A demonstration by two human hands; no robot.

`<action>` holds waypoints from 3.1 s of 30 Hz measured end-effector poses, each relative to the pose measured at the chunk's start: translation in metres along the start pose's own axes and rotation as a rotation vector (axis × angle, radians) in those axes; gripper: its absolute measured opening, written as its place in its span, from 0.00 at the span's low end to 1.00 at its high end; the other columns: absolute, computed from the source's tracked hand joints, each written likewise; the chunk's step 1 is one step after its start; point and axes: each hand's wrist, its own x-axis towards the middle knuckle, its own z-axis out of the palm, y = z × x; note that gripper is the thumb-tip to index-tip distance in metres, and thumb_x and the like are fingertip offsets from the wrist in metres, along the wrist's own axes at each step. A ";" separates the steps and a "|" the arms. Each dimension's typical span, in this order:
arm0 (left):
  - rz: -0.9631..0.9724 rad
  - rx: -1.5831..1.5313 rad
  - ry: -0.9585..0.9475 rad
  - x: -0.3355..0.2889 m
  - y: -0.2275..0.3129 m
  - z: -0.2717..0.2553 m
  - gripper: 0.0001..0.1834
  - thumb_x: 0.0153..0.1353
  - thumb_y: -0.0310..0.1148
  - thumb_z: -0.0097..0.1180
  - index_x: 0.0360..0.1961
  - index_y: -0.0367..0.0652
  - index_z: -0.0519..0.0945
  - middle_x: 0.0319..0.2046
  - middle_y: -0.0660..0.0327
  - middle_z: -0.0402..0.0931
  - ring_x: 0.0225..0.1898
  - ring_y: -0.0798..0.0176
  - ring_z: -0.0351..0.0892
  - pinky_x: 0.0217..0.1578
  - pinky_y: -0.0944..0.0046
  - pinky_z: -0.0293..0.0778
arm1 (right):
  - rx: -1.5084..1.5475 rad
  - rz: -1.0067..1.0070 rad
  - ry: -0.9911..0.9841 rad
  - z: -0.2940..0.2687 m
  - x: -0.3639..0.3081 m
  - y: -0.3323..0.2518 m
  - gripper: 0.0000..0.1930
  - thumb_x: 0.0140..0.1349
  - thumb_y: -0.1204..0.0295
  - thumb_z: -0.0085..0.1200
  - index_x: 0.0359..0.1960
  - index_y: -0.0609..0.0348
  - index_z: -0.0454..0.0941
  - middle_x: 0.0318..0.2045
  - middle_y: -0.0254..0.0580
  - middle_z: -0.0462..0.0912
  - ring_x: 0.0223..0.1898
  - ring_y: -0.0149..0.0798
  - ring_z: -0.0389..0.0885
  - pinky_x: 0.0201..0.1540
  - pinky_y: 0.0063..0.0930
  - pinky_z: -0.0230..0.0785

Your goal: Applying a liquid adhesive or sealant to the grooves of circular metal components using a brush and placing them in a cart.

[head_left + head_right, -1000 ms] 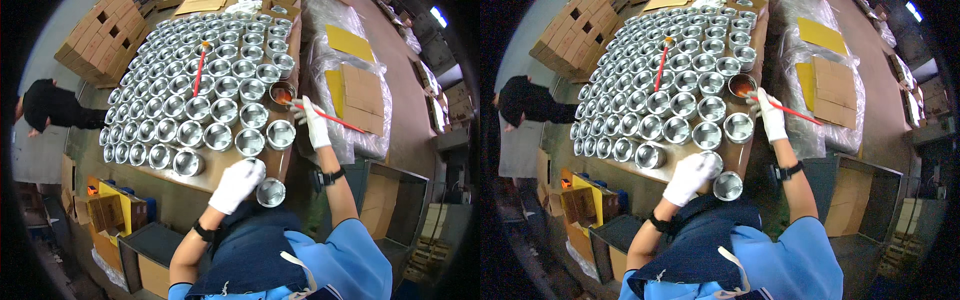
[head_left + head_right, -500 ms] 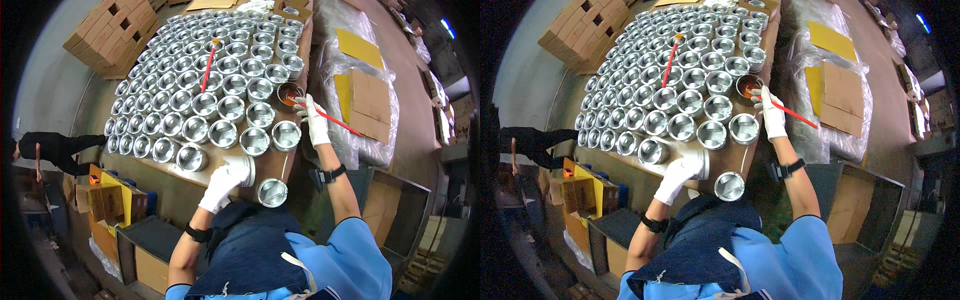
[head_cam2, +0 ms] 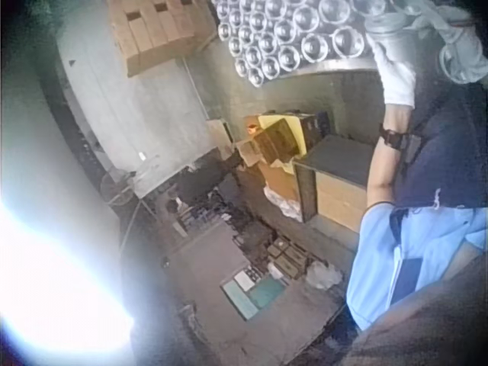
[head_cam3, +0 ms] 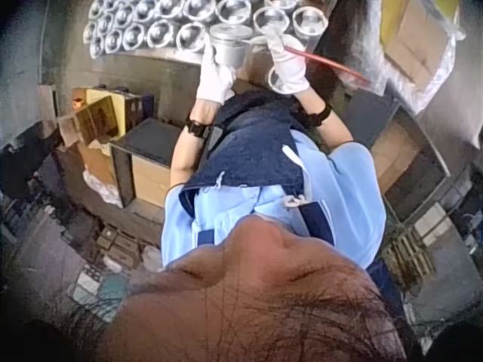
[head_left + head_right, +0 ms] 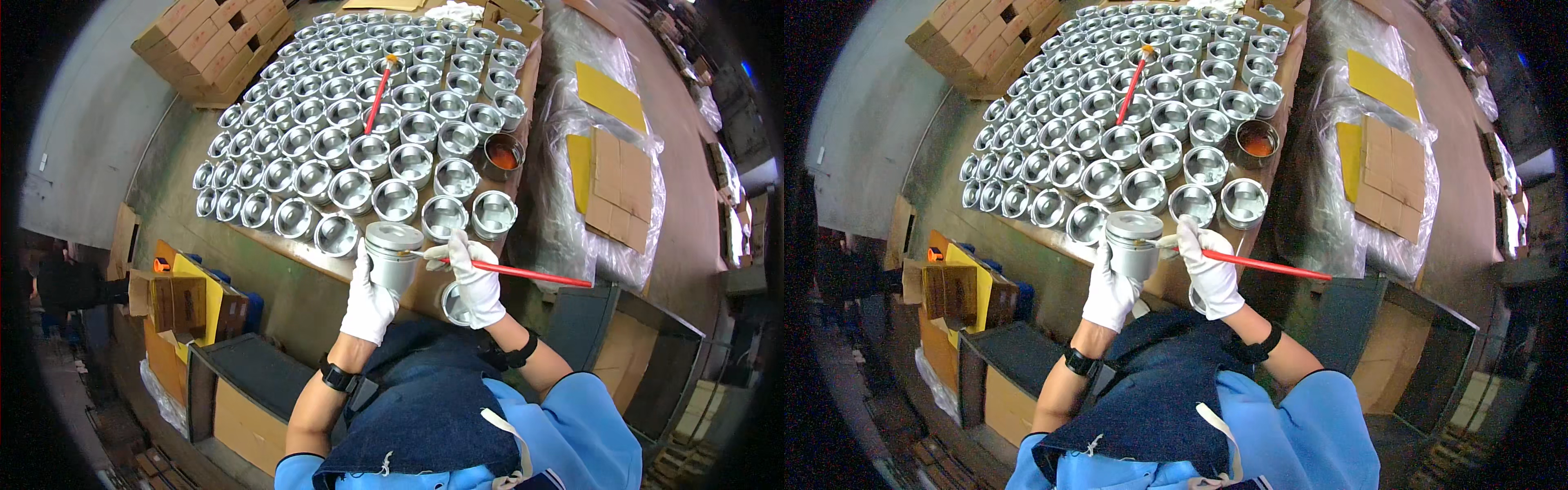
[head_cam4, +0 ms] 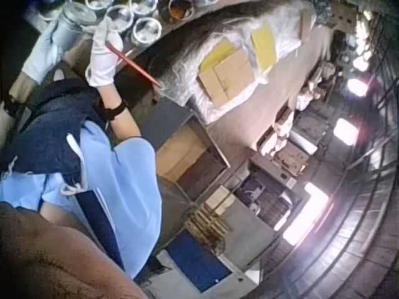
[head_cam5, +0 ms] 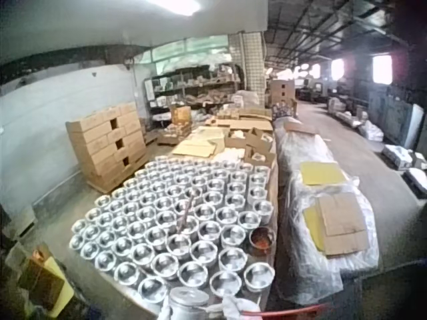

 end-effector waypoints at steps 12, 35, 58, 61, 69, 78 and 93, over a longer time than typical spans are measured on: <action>-0.015 0.654 -0.141 -0.041 0.032 0.030 0.18 0.65 0.42 0.53 0.47 0.39 0.80 0.41 0.62 0.81 0.42 0.68 0.80 0.44 0.64 0.76 | 0.141 0.145 -0.117 -0.018 0.042 0.011 0.25 0.70 0.57 0.47 0.19 0.62 0.80 0.17 0.34 0.79 0.21 0.25 0.75 0.28 0.23 0.66; 0.710 2.382 -0.648 0.005 -0.055 0.048 0.17 0.60 0.45 0.55 0.29 0.39 0.80 0.24 0.51 0.76 0.27 0.48 0.79 0.28 0.51 0.75 | -0.196 0.013 0.285 -0.152 0.091 0.012 0.26 0.68 0.47 0.46 0.42 0.58 0.84 0.30 0.36 0.85 0.25 0.22 0.76 0.27 0.16 0.66; 0.019 0.756 -0.159 -0.007 -0.024 -0.001 0.25 0.65 0.40 0.55 0.59 0.39 0.71 0.52 0.60 0.76 0.51 0.66 0.75 0.53 0.62 0.72 | -0.203 -0.074 0.200 -0.088 0.010 -0.017 0.26 0.72 0.53 0.39 0.31 0.63 0.82 0.26 0.41 0.84 0.25 0.28 0.78 0.33 0.22 0.70; 0.012 0.126 -0.043 -0.008 -0.028 -0.001 0.29 0.67 0.44 0.53 0.64 0.41 0.64 0.59 0.54 0.70 0.58 0.56 0.72 0.59 0.54 0.70 | -0.042 -0.157 0.006 -0.057 -0.033 -0.020 0.19 0.71 0.61 0.45 0.34 0.67 0.79 0.31 0.47 0.86 0.30 0.31 0.83 0.40 0.23 0.73; -0.066 0.001 -0.061 -0.021 -0.020 0.002 0.27 0.67 0.45 0.52 0.60 0.40 0.67 0.57 0.54 0.71 0.57 0.55 0.73 0.59 0.52 0.72 | 0.042 -0.048 0.028 -0.024 -0.035 0.005 0.19 0.70 0.61 0.47 0.32 0.66 0.79 0.29 0.46 0.86 0.29 0.30 0.83 0.34 0.23 0.74; -0.200 0.464 -0.206 -0.048 0.009 0.037 0.25 0.62 0.44 0.58 0.55 0.40 0.75 0.50 0.57 0.79 0.50 0.57 0.79 0.53 0.56 0.75 | 0.091 0.149 0.017 -0.053 0.001 0.004 0.27 0.70 0.55 0.45 0.22 0.66 0.82 0.19 0.42 0.82 0.22 0.31 0.78 0.29 0.23 0.69; 0.096 1.230 -0.094 -0.024 -0.032 -0.002 0.17 0.59 0.37 0.61 0.42 0.34 0.82 0.33 0.60 0.82 0.33 0.70 0.79 0.36 0.65 0.76 | -0.467 -0.072 -0.201 -0.077 -0.073 0.036 0.21 0.67 0.59 0.49 0.20 0.60 0.76 0.13 0.46 0.75 0.18 0.48 0.78 0.25 0.38 0.69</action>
